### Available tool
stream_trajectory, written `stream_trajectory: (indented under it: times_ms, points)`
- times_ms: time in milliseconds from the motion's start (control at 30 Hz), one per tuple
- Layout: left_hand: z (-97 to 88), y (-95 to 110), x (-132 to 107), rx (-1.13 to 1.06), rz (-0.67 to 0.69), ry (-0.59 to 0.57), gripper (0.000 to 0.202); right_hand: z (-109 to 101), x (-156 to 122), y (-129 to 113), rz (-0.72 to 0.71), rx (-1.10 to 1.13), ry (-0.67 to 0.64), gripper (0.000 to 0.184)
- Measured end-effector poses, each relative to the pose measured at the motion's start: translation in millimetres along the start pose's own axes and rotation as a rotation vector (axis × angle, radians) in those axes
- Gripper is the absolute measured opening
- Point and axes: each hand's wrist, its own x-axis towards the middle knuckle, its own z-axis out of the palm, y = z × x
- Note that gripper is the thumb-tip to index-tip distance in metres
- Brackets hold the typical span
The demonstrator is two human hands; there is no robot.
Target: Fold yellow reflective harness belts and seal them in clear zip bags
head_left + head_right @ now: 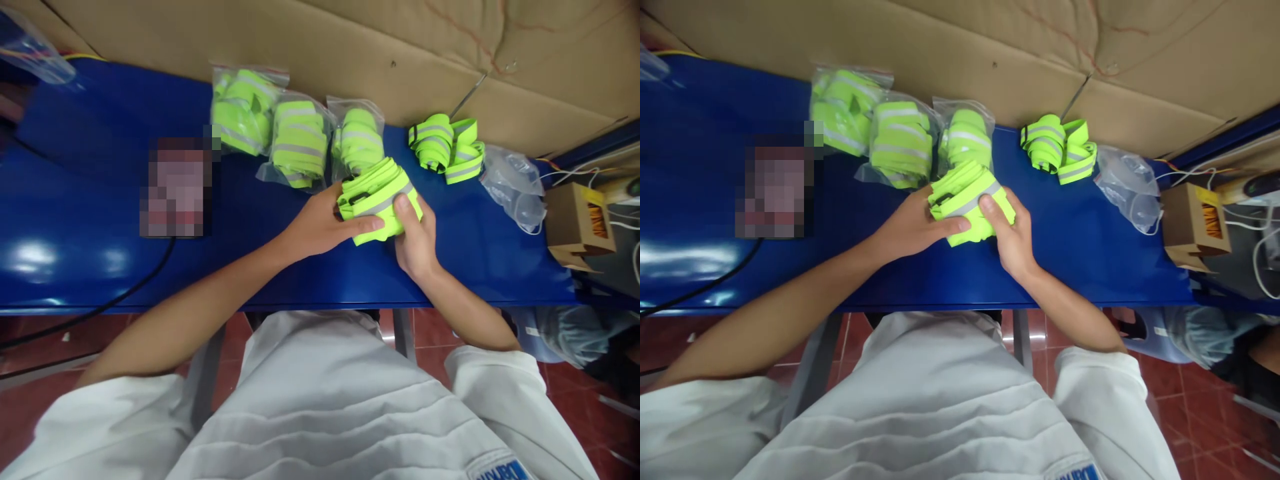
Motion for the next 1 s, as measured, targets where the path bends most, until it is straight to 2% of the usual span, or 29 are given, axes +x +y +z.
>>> stream_trajectory:
  times_ms: [67,200,300,367,467,533,567,600,667,733,800,867,933,1000]
  points:
    - [3.6,1,0,-0.144,0.054,-0.004,0.078,6,-1,2,0.037,0.083,-0.013,0.065]
    - [8.9,0,-2,-0.26,0.018,0.03,0.076,13,-3,7,0.004,0.072,-0.027,0.07]
    - [10.6,-2,-3,-0.33,-0.042,0.078,0.075,9,-3,3,-0.08,-0.013,-0.034,0.064]
    - [11.2,-3,-3,-0.361,-0.075,0.114,0.074,-2,3,-2,-0.185,-0.103,-0.012,0.055]
    - [11.1,-2,-3,-0.367,-0.105,0.141,0.072,-37,32,-5,-0.341,-0.352,0.05,0.04]
    - [10.1,-2,-2,-0.36,-0.115,0.142,0.072,-75,63,2,-0.296,-0.446,0.156,0.028]
    - [9.5,-3,-2,-0.357,-0.12,0.143,0.072,-97,81,8,-0.234,-0.578,0.287,0.013]
    - [8.9,-4,-1,-0.354,-0.128,0.146,0.072,-119,97,16,-0.187,-0.629,0.389,0.007]
    - [8.1,-6,-1,-0.349,-0.153,0.153,0.072,-160,124,33,-0.116,-0.667,0.589,0.023]
    - [7.7,-7,0,-0.345,-0.177,0.156,0.073,-192,138,50,-0.009,-0.663,0.79,0.036]
    - [7.6,-8,0,-0.356,-0.192,0.148,0.076,-212,140,60,0.044,-0.642,0.816,0.038]
    - [7.1,-9,1,-0.38,-0.2,0.137,0.077,-225,136,60,0.042,-0.614,0.855,0.041]
    - [6.0,-8,1,-0.407,-0.206,0.11,0.077,-235,129,47,-0.035,-0.573,0.965,0.04]
    - [4.5,-8,1,-0.459,-0.218,0.047,0.08,-240,123,25,-0.143,-0.42,0.978,0.029]
